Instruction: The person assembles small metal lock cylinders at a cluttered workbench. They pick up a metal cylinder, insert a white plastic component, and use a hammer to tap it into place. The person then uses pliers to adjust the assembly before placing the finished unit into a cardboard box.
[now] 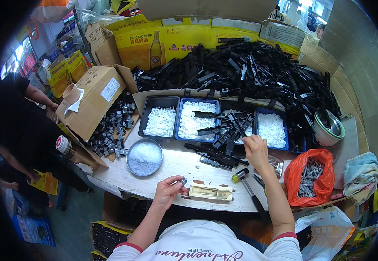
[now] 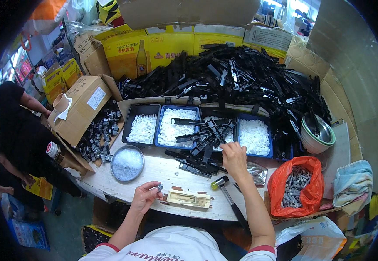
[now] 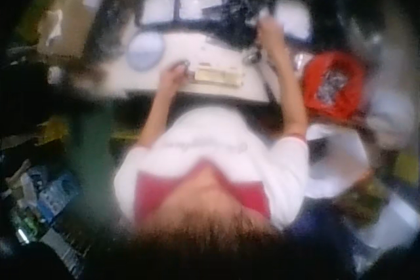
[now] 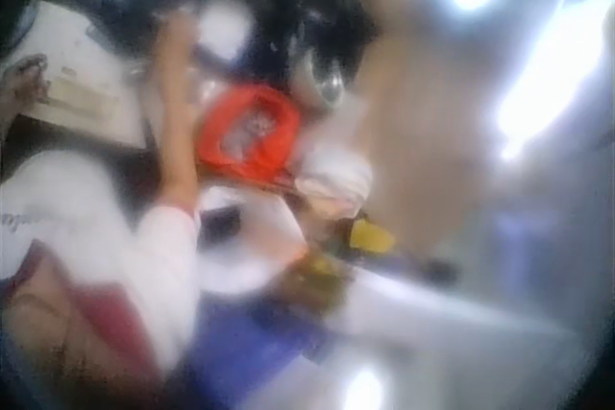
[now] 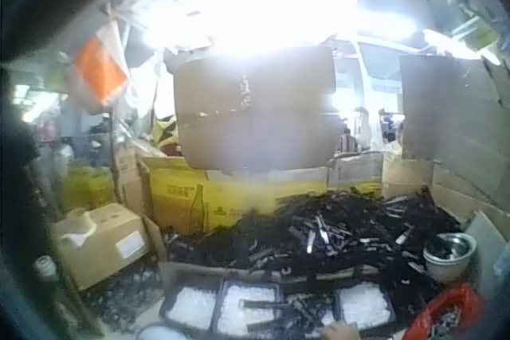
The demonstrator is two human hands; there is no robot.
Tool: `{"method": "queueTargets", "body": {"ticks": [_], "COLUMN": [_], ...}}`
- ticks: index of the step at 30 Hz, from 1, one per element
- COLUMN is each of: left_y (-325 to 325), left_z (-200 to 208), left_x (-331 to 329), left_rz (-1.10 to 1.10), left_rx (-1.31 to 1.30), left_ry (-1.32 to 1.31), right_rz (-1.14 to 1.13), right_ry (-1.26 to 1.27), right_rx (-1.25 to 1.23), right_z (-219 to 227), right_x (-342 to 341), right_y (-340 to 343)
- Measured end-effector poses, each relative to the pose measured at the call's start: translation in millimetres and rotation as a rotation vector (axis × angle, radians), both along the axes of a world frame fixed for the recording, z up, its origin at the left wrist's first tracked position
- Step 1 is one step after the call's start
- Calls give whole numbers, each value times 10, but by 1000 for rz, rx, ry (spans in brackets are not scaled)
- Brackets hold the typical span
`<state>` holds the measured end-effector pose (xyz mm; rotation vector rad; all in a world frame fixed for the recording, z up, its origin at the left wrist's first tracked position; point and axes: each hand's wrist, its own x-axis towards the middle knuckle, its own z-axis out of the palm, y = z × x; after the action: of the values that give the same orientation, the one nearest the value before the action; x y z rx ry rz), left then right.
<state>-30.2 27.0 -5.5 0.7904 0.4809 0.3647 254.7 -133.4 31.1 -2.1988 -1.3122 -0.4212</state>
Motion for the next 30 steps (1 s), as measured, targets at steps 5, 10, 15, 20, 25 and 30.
{"method": "queueTargets", "body": {"ticks": [5, 10, 15, 20, 25, 30], "left_y": [-56, -68, -47, -17, -19, -74], "left_z": [69, 77, -3, -61, -144, -101], "left_x": [139, 246, 218, 96, 73, 67], "left_rz": [6, 98, 119, 101, 68, 24], "left_rx": [117, 759, 785, 645, 531, 680], "left_ry": [69, 77, 55, 87, 58, 91], "right_rz": [-163, -204, -75, 242, 294, 414], "right_ry": [-151, -195, -147, -67, 10, 83], "right_rx": [-23, -75, 150, 18, -200, -307], "right_z": [7, -83, 39, 184, -138, -195], "right_x": [147, 381, 195, -808, -1372, -1401], "right_y": [455, 611, 379, -156, -390, -268]}}
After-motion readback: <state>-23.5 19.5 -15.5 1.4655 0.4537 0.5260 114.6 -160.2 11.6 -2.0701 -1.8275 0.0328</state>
